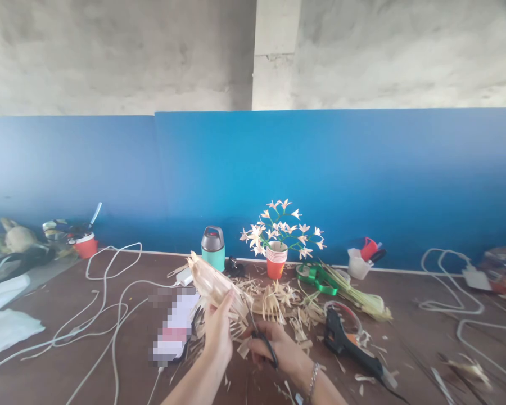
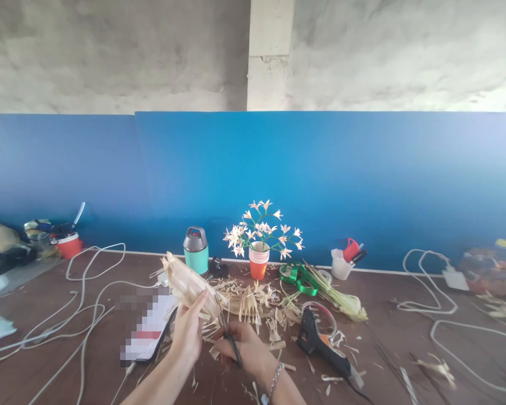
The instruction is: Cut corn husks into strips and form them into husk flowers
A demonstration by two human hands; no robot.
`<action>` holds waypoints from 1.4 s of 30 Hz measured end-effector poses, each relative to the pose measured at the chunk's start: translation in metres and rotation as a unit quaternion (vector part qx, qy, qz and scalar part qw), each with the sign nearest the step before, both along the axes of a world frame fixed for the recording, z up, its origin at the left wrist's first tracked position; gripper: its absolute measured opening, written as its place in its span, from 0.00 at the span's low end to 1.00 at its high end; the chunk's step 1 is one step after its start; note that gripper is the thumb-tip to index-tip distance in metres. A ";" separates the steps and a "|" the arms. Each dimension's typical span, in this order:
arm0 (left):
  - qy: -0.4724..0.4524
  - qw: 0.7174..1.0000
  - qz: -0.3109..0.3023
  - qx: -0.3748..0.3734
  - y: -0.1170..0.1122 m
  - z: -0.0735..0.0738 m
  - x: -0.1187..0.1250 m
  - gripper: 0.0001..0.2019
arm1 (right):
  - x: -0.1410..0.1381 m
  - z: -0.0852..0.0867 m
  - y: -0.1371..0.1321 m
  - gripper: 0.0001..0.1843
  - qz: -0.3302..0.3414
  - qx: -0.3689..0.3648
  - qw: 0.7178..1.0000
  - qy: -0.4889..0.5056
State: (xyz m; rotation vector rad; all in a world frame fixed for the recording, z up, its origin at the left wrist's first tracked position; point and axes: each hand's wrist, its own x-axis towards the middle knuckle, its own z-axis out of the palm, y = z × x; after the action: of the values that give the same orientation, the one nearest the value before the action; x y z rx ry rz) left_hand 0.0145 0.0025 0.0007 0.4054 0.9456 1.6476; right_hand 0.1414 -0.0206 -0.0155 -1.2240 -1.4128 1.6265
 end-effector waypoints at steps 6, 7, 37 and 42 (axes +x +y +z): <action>0.002 1.000 0.020 -0.011 -0.002 0.003 0.000 0.15 | -0.001 -0.001 0.000 0.18 0.003 0.005 1.000 -0.018; 0.003 1.000 0.019 -0.014 -0.002 0.004 0.000 0.15 | -0.001 0.000 0.000 0.18 0.004 0.007 1.000 -0.019; -0.011 0.999 0.016 -0.047 0.000 0.002 -0.001 0.10 | -0.004 0.003 0.000 0.17 -0.043 0.031 0.998 -0.038; -0.009 0.998 0.012 -0.059 0.000 0.004 -0.001 0.11 | -0.002 0.003 -0.001 0.16 -0.046 0.031 0.997 -0.047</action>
State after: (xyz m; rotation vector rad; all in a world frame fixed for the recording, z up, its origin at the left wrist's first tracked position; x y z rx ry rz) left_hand 0.0137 0.0026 0.0050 0.3009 1.0318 1.6050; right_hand 0.1393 -0.0213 -0.0128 -1.3243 -1.4309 1.4688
